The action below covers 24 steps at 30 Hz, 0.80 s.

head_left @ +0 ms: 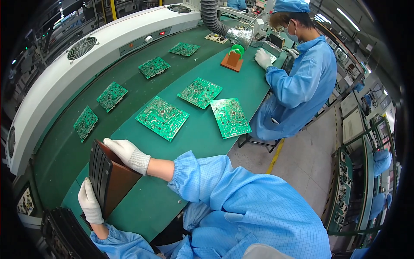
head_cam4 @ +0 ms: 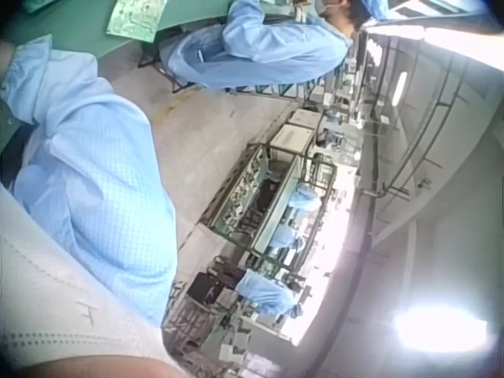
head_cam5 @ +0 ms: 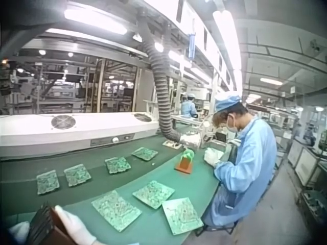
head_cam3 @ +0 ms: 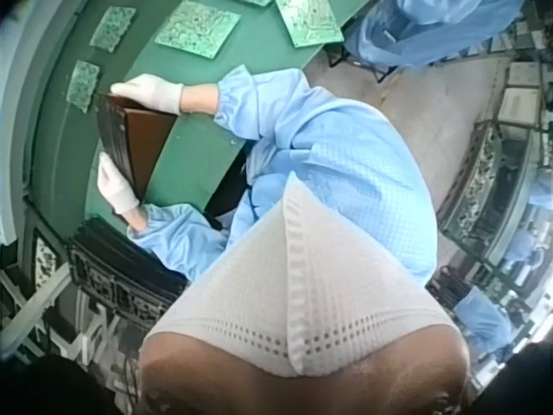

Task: Handling and assembling circuit boards on an electronic production line.

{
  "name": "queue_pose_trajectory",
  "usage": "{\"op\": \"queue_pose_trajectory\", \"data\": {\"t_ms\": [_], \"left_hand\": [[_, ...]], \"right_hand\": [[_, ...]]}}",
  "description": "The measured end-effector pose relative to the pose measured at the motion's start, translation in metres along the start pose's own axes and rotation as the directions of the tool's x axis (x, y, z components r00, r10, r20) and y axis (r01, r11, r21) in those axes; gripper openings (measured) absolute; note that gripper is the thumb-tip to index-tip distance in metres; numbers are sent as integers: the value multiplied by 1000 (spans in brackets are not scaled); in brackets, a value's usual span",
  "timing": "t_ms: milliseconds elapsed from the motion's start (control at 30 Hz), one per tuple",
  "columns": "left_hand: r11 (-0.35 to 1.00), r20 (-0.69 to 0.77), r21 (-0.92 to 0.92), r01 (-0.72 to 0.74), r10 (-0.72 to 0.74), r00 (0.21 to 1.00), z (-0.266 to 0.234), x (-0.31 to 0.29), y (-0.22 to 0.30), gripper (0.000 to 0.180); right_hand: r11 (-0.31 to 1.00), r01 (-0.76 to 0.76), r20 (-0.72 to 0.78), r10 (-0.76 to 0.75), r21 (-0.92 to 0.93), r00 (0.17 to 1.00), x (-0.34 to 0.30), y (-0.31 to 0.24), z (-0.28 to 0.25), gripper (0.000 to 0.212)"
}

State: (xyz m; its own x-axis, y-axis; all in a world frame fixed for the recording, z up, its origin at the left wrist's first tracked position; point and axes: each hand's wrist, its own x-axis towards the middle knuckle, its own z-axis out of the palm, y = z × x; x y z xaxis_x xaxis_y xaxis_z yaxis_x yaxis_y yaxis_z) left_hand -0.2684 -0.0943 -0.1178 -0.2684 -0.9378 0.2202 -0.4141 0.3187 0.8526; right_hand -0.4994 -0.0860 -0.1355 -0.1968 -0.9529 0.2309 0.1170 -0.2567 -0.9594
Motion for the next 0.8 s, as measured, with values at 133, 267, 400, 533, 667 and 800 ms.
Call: {"op": "queue_pose_trajectory", "data": {"t_ms": [133,267,400,533,667,800], "left_hand": [[1000,-4,-1,-3,3,1000,-1,1,-3,38],[1000,11,14,11,-11,1000,-2,2,-6,38],[1000,-3,25,2,-2,1000,-1,2,-8,39],[999,22,32,13,-14,1000,-3,0,-3,39],[999,-5,31,-19,19,1000,2,1,1,39],[998,-6,55,-22,23,1000,0,1,-2,39]], "right_hand": [[999,7,-8,-6,31,1000,0,1,1,57],[1000,-2,4,2,17,1000,0,3,0,57],[1000,-22,14,22,18,1000,0,0,0,57],[998,-46,14,45,31,999,-1,-2,2,58],[999,-49,16,49,11,999,-2,-7,-3,58],[996,-87,43,86,14,995,-2,-8,-4,52]]}}
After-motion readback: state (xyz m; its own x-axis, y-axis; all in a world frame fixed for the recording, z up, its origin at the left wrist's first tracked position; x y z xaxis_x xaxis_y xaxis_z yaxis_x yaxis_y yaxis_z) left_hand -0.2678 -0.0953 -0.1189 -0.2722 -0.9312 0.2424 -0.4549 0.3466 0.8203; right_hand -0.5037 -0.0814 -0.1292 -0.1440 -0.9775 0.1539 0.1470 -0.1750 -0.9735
